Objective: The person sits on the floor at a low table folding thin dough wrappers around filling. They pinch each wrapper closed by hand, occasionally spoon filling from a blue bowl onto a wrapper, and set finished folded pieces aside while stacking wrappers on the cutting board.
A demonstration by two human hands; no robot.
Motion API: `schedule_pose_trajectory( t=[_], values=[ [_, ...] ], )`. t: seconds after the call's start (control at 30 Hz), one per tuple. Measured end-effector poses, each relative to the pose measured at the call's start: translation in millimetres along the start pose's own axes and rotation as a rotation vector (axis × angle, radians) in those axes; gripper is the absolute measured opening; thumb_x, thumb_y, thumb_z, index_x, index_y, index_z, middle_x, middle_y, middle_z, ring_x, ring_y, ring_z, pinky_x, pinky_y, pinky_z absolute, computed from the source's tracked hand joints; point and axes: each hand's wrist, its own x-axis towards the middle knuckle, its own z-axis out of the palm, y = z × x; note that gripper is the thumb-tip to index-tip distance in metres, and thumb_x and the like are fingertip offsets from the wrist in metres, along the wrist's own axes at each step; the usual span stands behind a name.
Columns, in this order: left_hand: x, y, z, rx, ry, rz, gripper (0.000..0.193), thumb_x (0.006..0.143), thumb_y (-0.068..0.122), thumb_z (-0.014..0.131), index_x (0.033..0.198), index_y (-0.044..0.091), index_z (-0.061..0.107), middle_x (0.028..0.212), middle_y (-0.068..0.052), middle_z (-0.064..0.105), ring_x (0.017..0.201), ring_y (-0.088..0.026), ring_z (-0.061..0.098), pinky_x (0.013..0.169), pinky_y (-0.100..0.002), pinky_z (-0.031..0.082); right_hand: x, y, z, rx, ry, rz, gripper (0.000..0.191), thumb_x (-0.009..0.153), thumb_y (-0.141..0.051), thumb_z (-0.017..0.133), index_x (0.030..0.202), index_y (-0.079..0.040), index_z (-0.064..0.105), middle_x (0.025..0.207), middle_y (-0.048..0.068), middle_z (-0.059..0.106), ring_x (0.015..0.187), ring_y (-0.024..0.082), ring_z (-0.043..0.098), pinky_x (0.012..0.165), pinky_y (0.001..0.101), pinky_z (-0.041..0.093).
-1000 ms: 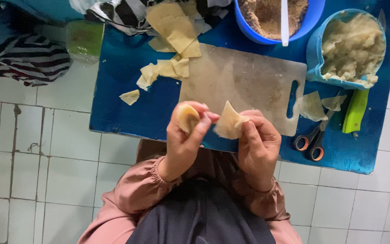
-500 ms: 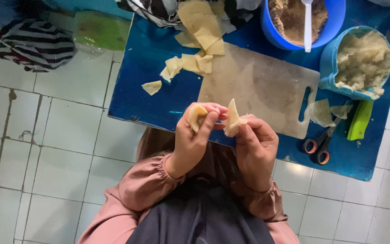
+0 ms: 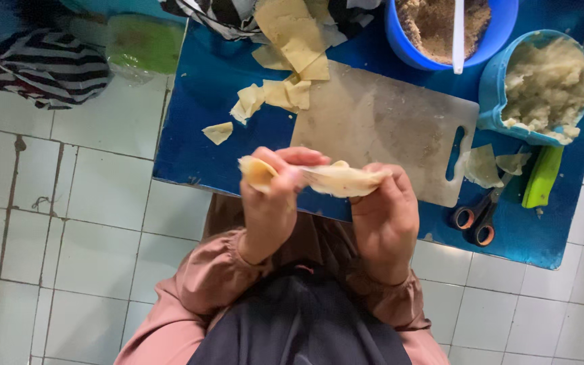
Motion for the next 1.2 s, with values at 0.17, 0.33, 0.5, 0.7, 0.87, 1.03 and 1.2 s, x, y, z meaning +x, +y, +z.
schedule_pose_trajectory(
  t=[0.17,0.33,0.5,0.7,0.87,1.03,1.2],
  values=[
    [14,14,-14,-0.264,0.116,-0.053,0.006,0.103,0.007,0.057,0.104,0.007,0.051,0.097,-0.010,0.062,0.087,-0.019,0.064,0.076,-0.033,0.053,8,-16,-1,0.067,0.295,0.089,0.025,0.102,-0.018,0.047,0.115,-0.002,0.060,0.119,0.011,0.066,0.110,0.025,0.065,0.100,0.0430,0.050],
    [9,19,-9,0.171,-0.098,-0.296,0.026,0.101,0.011,0.061,0.127,0.007,0.059,0.097,-0.005,0.066,0.066,-0.006,0.051,0.057,-0.021,0.042,-3,-7,14,-0.763,0.136,-0.593,0.011,0.114,-0.013,0.057,0.119,-0.006,0.063,0.122,0.010,0.067,0.107,0.022,0.066,0.094,0.0347,0.053],
    [9,9,0,0.266,-0.347,-0.322,0.021,0.105,0.014,0.067,0.119,-0.001,0.067,0.116,-0.004,0.068,0.099,-0.004,0.062,0.085,-0.020,0.051,-10,-12,33,-1.753,-0.361,-0.862,0.014,0.098,-0.003,0.068,0.111,0.001,0.067,0.119,0.015,0.064,0.114,0.035,0.063,0.102,0.0439,0.052],
    [19,21,-3,0.459,-0.265,-0.357,0.021,0.102,0.017,0.066,0.115,0.001,0.072,0.094,0.000,0.075,0.068,-0.003,0.056,0.059,-0.020,0.044,-6,-45,50,-1.279,-0.195,-0.479,0.022,0.097,-0.001,0.060,0.119,0.002,0.063,0.116,0.011,0.068,0.112,0.021,0.067,0.100,0.0321,0.053],
    [43,27,11,0.683,-0.414,-0.294,0.018,0.096,0.011,0.066,0.112,0.005,0.073,0.086,-0.002,0.071,0.071,-0.004,0.059,0.060,-0.024,0.049,49,-55,31,-1.143,-0.182,0.028,0.012,0.096,-0.005,0.070,0.106,0.002,0.070,0.094,0.004,0.073,0.087,0.009,0.068,0.077,0.0239,0.054],
    [95,24,14,1.086,-0.469,0.110,0.010,0.090,0.012,0.071,0.097,0.004,0.072,0.081,-0.012,0.073,0.071,-0.019,0.071,0.066,-0.031,0.055,92,-51,17,-1.398,-0.076,-0.217,0.010,0.097,-0.008,0.073,0.099,0.001,0.072,0.082,0.005,0.071,0.072,0.009,0.064,0.064,0.0248,0.051],
    [131,16,16,1.177,-0.416,0.073,0.015,0.085,0.013,0.070,0.096,0.003,0.070,0.083,-0.015,0.073,0.072,-0.025,0.074,0.065,-0.035,0.056,117,-40,23,-1.570,-0.151,-0.396,0.008,0.096,-0.007,0.072,0.099,0.000,0.071,0.086,0.011,0.072,0.076,0.019,0.072,0.070,0.0307,0.055]
  ],
)
